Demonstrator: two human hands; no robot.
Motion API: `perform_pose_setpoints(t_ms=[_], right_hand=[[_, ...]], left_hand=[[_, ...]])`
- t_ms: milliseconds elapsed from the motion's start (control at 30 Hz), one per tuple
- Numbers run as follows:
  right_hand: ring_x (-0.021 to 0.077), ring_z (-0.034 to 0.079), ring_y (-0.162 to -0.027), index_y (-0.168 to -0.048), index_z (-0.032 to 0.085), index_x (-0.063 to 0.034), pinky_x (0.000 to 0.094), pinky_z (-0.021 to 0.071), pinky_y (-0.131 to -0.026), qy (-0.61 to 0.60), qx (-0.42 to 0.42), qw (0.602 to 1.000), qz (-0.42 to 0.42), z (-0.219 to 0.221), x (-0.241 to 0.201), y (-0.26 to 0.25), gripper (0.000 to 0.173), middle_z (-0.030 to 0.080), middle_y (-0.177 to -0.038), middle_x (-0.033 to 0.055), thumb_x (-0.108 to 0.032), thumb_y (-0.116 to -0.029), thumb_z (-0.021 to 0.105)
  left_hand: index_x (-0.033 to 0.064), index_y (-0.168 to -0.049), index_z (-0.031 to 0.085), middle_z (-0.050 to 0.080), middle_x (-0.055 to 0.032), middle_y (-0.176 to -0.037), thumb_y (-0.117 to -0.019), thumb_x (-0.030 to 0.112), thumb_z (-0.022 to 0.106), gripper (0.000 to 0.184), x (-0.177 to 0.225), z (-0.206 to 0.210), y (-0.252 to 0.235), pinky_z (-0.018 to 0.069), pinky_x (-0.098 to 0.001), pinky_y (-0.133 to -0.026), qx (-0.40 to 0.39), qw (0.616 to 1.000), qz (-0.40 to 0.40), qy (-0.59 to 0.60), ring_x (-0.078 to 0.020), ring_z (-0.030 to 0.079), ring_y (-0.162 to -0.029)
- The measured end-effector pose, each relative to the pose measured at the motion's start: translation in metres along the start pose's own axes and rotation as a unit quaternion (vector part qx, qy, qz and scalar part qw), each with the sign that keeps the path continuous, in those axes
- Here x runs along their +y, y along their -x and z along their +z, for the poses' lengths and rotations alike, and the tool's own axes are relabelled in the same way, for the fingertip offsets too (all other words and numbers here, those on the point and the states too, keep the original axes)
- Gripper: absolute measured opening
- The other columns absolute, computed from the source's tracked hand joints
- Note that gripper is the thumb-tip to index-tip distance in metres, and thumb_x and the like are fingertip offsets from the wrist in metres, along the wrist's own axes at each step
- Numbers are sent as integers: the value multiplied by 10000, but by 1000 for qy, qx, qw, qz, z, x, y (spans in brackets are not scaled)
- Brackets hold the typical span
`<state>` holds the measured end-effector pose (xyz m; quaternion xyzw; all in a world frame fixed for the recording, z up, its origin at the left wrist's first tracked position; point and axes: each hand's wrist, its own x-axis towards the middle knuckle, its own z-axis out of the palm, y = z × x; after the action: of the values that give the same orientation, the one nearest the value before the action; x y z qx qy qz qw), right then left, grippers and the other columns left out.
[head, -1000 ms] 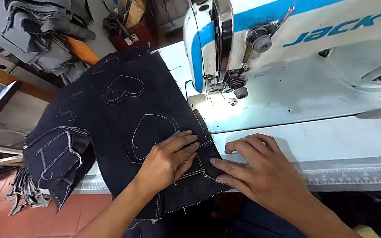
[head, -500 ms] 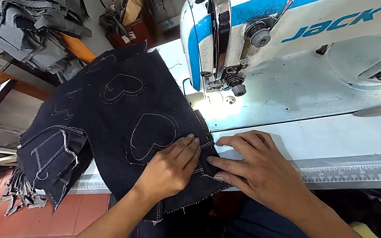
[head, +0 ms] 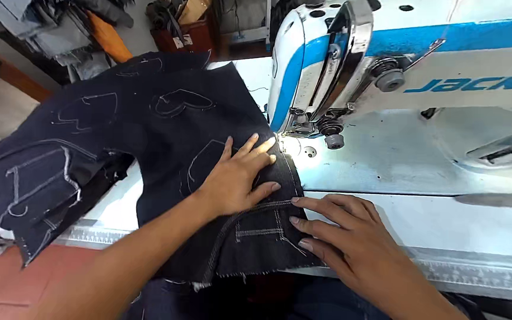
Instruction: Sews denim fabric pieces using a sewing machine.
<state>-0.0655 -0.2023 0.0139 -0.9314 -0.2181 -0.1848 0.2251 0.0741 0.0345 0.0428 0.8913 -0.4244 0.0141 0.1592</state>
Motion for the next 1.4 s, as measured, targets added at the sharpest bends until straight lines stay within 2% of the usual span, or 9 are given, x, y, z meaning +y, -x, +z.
perform_pose_setpoints(t_ms=[167,267,333,400,567,1167,1267,1333,1400], right_hand=[[229,608,-1188,-1186,754,-375,518,432,-957,35,27,998,44,17,-20,-15,394,656,-1369,-105,-547,-1036,433],[235,622,-1175,-1169,765,-369,522,441,-951,46,41,996,62,23,-29,-16,399,668,-1354,-100,-555,-1026,442],[226,611,-1184,-1179,756,-389,515,433,-945,44,35,997,60,20,-26,-15,399,657,-1367,-122,-571,-1023,437],[226,605,-1187,-1186,754,-388,512,432,-938,39,33,997,60,19,-22,-13,402,647,-1378,-130,-582,-1019,445],[219,611,-1130,-1151,781,-349,479,465,-868,43,13,999,20,14,4,-37,423,650,-1370,-103,-607,-985,490],[240,588,-1179,-1209,766,-272,464,440,-883,55,52,997,30,17,28,-58,448,689,-1298,-54,-563,-968,524],[240,594,-1177,-1193,774,-273,475,443,-879,45,50,997,29,17,30,-60,467,697,-1287,-56,-591,-958,525],[250,598,-1175,-1179,778,-263,488,448,-879,30,50,998,30,17,32,-60,472,700,-1277,-47,-598,-940,547],[249,594,-1174,-1176,779,-250,488,446,-883,16,52,998,30,16,33,-60,472,698,-1281,-40,-595,-935,565]], left_hand=[[157,-1393,609,477,-27,-1586,-1023,560,468,565,-42,-10,-33,84,-696,-1223,-42,993,106,36,-270,287,-1552],[197,-1357,654,488,-102,-1566,-1050,519,438,495,-32,-19,-22,162,-743,-1186,1,990,123,-75,-356,334,-1522],[152,-1114,747,629,-118,-1387,-1005,222,534,249,-15,-27,14,307,-684,-1176,85,979,172,-64,-348,505,-1397],[148,-975,759,724,-32,-1192,-1003,83,495,273,-10,-22,54,392,-544,-1191,83,964,239,83,-223,615,-1271],[220,-1263,730,659,21,-1386,-996,-8,432,461,-27,-12,48,247,-593,-1255,-18,955,282,92,-214,486,-1432],[282,-1352,678,625,47,-1429,-978,-9,465,520,-74,-18,-45,229,-732,-1177,-10,967,253,-10,-240,482,-1434],[301,-1403,638,585,17,-1483,-926,-84,529,623,-84,-51,-71,258,-723,-1164,-88,938,319,-104,-290,489,-1424],[298,-1462,587,541,-23,-1537,-972,87,583,533,-100,-81,-94,256,-665,-1190,-131,881,420,-174,-337,459,-1448],[320,-1527,506,455,-41,-1604,-988,543,510,583,-125,-92,-103,171,-650,-1231,-148,851,466,-192,-362,342,-1518]])
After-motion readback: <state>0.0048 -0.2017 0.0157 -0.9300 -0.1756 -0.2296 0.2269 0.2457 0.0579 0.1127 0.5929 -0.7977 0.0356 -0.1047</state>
